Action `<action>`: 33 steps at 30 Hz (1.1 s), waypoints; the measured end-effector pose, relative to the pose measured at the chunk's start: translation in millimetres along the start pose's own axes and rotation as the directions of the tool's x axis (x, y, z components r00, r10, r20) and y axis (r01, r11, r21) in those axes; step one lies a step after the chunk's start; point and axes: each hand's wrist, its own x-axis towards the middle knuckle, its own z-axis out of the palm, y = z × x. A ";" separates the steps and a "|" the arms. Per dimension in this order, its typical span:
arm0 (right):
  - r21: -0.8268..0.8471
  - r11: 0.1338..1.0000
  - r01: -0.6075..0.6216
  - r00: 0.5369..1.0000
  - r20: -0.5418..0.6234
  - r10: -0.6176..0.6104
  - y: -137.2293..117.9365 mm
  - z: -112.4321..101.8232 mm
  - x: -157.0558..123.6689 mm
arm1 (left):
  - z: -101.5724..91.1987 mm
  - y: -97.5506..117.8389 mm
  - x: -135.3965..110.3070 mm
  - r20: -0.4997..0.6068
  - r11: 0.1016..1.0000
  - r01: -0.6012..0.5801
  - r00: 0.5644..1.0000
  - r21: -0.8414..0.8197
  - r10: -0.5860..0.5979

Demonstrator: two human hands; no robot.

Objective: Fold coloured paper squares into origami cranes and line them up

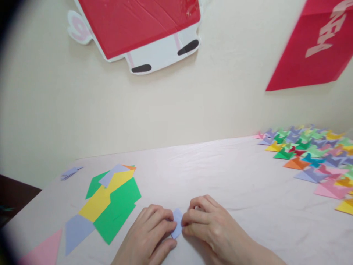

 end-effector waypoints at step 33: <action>-0.103 0.994 0.029 1.000 0.006 -0.028 -1.0 6.1 1.8 | 12.3 0.8 12.1 0.016 0.982 0.183 0.983 -0.046 -0.183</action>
